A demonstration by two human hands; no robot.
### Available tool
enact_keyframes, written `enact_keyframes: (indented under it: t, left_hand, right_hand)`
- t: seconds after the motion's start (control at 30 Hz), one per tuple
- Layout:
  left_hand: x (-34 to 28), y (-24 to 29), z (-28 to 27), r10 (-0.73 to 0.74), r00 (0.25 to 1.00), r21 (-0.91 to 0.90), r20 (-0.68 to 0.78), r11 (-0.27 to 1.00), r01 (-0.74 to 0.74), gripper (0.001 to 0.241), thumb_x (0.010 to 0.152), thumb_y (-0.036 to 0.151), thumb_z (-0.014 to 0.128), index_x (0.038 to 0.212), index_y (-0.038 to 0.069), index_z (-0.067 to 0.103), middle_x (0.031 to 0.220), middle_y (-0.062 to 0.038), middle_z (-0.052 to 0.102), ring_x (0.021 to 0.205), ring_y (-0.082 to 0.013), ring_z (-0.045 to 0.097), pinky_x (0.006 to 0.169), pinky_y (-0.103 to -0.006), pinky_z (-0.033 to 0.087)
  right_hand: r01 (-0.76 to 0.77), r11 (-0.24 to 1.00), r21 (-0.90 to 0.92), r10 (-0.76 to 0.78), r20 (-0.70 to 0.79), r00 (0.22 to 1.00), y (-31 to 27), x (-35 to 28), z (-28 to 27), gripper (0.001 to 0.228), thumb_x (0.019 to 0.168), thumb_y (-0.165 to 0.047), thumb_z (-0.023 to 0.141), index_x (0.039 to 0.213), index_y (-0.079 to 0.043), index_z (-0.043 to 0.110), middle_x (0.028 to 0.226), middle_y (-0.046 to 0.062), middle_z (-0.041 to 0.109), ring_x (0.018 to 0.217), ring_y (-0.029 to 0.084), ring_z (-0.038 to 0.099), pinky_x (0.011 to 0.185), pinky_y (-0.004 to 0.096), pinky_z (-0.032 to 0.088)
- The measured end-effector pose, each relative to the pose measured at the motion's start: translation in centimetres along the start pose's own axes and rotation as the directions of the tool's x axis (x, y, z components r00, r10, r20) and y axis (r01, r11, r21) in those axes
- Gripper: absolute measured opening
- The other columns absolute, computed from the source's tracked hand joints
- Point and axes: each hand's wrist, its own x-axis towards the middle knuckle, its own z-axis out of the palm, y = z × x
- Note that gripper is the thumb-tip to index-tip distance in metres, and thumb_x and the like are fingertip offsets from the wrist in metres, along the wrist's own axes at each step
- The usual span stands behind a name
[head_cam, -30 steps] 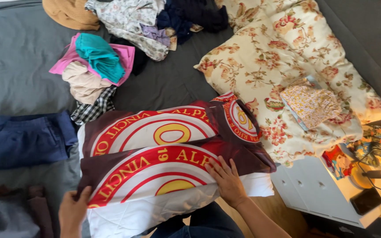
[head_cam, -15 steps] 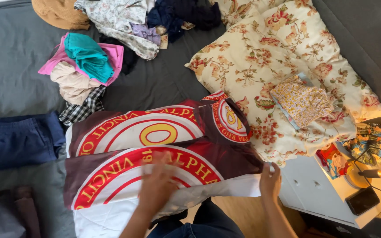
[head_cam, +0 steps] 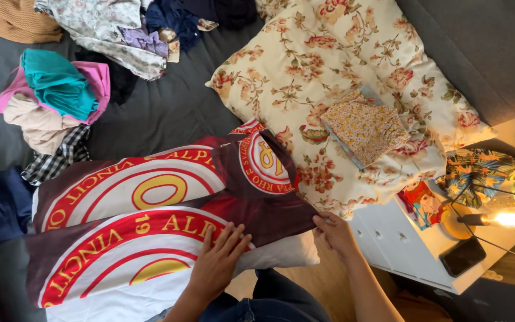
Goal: The person folds several items of clothing, including a gray shirt, a maroon and white t-shirt, and a teal shirt, on a white pillow placed on a bed. After folding each item, the person stacks them on a nearby surface.
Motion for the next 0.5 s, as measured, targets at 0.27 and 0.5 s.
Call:
enact_keyframes:
  t: [0.27, 0.5]
  left_hand:
    - [0.7, 0.4, -0.5, -0.084, 0.988, -0.027, 0.126, 0.996, 0.088, 0.068, 0.080, 0.011, 0.060, 0.147, 0.017, 0.050, 0.156, -0.004, 0.042, 0.149, -0.0262, 0.027, 0.119, -0.0602, 0.011]
    - [0.6, 0.1, -0.3, -0.019, 0.999, -0.010, 0.041, 1.000, 0.020, 0.060, 0.080, 0.013, 0.065, 0.140, 0.015, 0.058, 0.152, -0.005, 0.049, 0.147, -0.0273, 0.030, 0.118, -0.0609, 0.011]
  right_hand:
    - [0.056, 0.931, -0.360, 0.013, 0.186, 0.982, -1.4, -0.5, -1.3, 0.034, 0.094, -0.039, 0.071, 0.091, -0.005, 0.068, 0.065, 0.006, 0.071, 0.041, 0.008, 0.044, 0.040, 0.024, 0.033]
    - [0.063, 0.959, -0.276, 0.009, 0.253, 0.967, 0.3, 2.0, -3.5, 0.037, 0.089, -0.037, 0.076, 0.083, -0.004, 0.061, 0.079, 0.011, 0.077, 0.062, 0.015, 0.075, 0.058, 0.030, 0.064]
